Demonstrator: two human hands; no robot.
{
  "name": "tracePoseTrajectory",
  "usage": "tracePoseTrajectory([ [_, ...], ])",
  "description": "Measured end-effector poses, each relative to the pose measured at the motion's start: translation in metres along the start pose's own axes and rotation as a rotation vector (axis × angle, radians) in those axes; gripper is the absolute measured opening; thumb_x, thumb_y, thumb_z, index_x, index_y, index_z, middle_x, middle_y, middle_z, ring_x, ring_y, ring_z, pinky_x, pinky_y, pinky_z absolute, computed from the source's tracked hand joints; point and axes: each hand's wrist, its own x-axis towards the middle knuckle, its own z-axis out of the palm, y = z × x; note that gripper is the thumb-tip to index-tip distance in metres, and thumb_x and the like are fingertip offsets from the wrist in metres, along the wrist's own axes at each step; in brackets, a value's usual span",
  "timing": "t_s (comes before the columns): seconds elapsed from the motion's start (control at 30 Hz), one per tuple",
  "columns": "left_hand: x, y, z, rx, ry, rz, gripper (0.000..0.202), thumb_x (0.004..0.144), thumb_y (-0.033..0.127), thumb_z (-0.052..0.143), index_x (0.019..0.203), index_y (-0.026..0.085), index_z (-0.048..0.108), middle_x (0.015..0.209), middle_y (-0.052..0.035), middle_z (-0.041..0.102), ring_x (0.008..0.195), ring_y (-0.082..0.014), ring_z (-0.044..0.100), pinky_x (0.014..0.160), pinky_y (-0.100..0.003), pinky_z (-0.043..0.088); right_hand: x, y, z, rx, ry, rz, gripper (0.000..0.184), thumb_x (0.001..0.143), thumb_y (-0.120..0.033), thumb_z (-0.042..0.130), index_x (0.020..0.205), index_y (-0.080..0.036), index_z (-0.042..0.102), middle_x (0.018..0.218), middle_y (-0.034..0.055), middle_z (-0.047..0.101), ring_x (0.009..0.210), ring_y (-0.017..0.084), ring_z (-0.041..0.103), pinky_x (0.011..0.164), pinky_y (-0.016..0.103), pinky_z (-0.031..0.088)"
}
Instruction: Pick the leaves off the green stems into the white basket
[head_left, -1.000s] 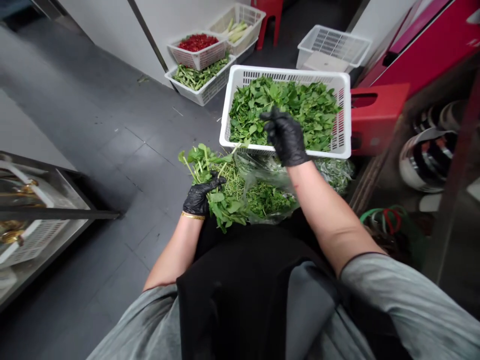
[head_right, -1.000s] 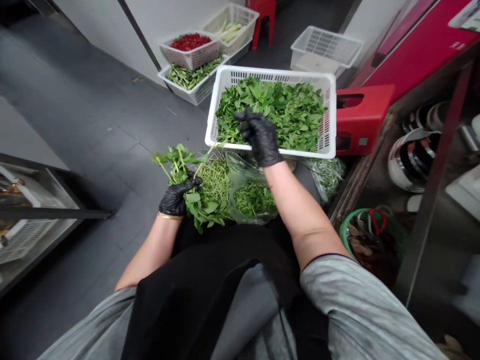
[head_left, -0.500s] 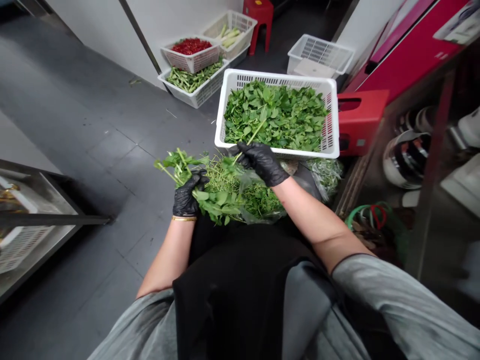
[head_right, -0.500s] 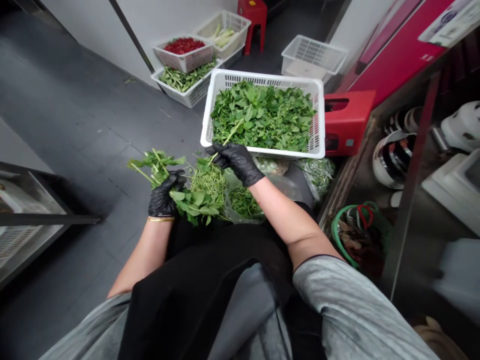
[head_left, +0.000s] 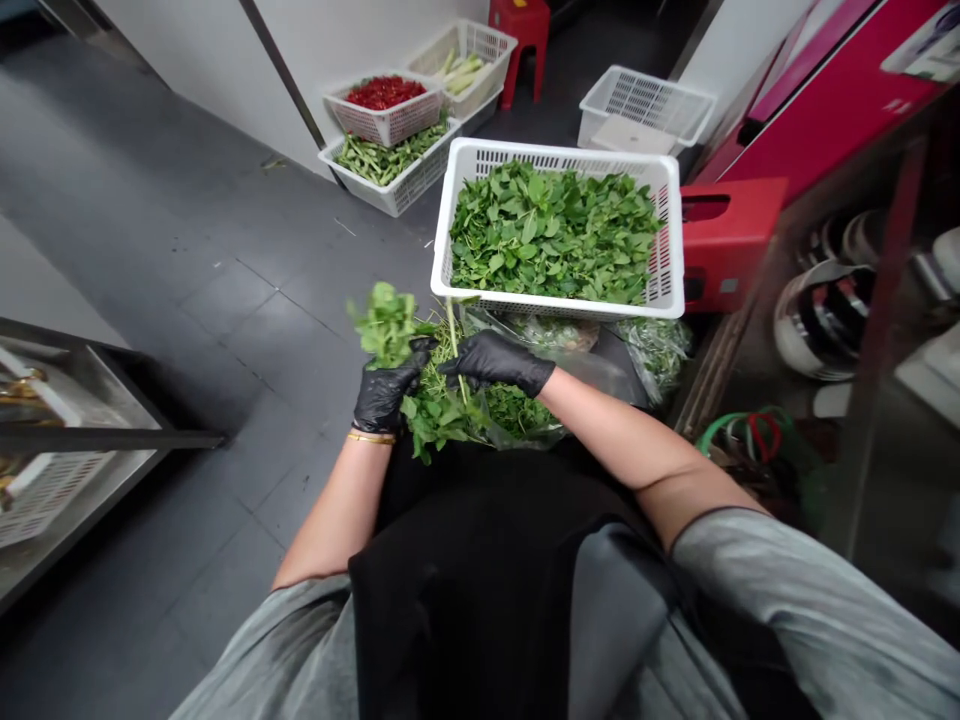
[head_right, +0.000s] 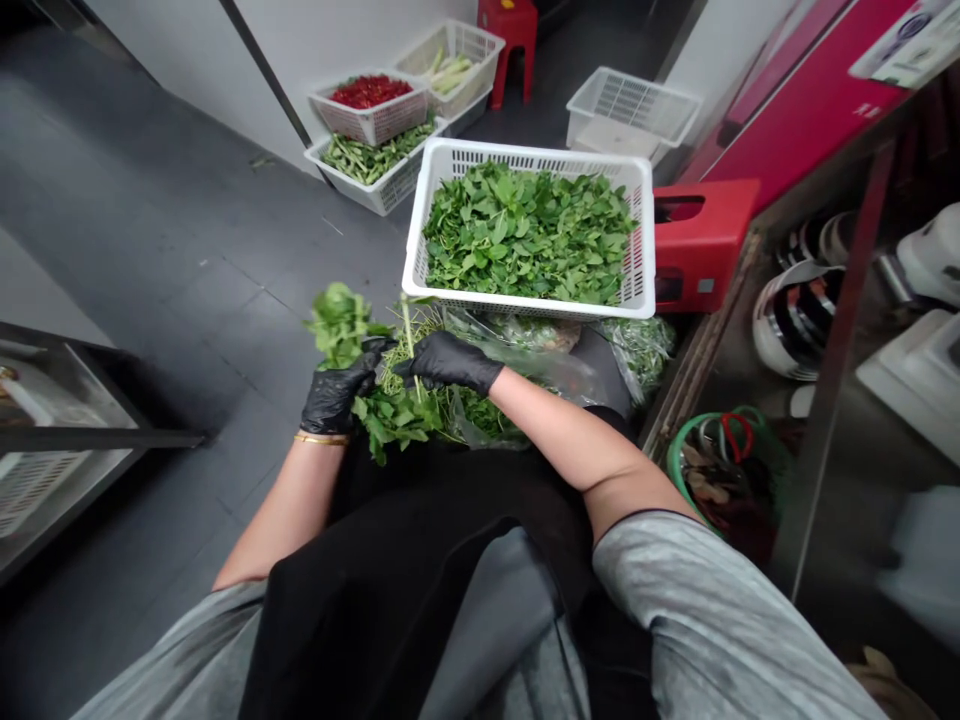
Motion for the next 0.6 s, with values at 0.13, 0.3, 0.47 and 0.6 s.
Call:
tracePoseTrajectory([
  [0.13, 0.009, -0.004, 0.000, 0.161, -0.071, -0.015, 0.023, 0.064, 0.006, 0.084, 0.074, 0.026, 0.079, 0.076, -0.0013, 0.078, 0.086, -0.0227, 0.075, 0.071, -0.032, 0.062, 0.005, 0.004, 0.008, -0.188, -0.138, -0.161, 0.034, 0.071, -0.047, 0.084, 0.060, -0.018, 0.070, 0.049, -0.0040, 0.056, 0.053, 0.011, 0.047, 0.057, 0.025, 0.035],
  [0.3, 0.017, -0.014, -0.006, 0.126, 0.013, 0.035, 0.024, 0.065, 0.001, 0.077, 0.069, 0.025, 0.080, 0.082, 0.0004, 0.079, 0.084, -0.0177, 0.073, 0.063, -0.020, 0.057, -0.006, 0.021, 0.014, -0.205, -0.136, -0.177, 0.056, 0.082, -0.058, 0.072, 0.050, -0.018, 0.051, 0.050, -0.0051, 0.046, 0.057, 0.010, 0.038, 0.060, 0.025, 0.032],
  [0.47, 0.032, -0.019, -0.004, -0.125, 0.184, -0.122, 0.008, 0.072, 0.012, 0.077, 0.066, 0.016, 0.077, 0.050, 0.0038, 0.061, 0.039, -0.0034, 0.044, 0.036, -0.013, 0.033, -0.025, 0.030, 0.017, -0.446, 0.084, -0.371, 0.037, 0.097, -0.042, 0.062, 0.072, -0.017, 0.071, 0.069, 0.0029, 0.064, 0.068, 0.015, 0.053, 0.069, 0.028, 0.038],
  [0.6, 0.043, -0.011, -0.014, -0.202, 0.205, -0.130, 0.013, 0.075, 0.013, 0.078, 0.063, 0.014, 0.073, 0.044, 0.0060, 0.052, 0.035, -0.0011, 0.037, 0.036, -0.012, 0.031, -0.030, 0.019, 0.017, -0.372, 0.151, -0.643, 0.035, 0.100, -0.045, 0.058, 0.085, -0.021, 0.079, 0.085, 0.0079, 0.074, 0.082, 0.020, 0.065, 0.078, 0.031, 0.047],
])
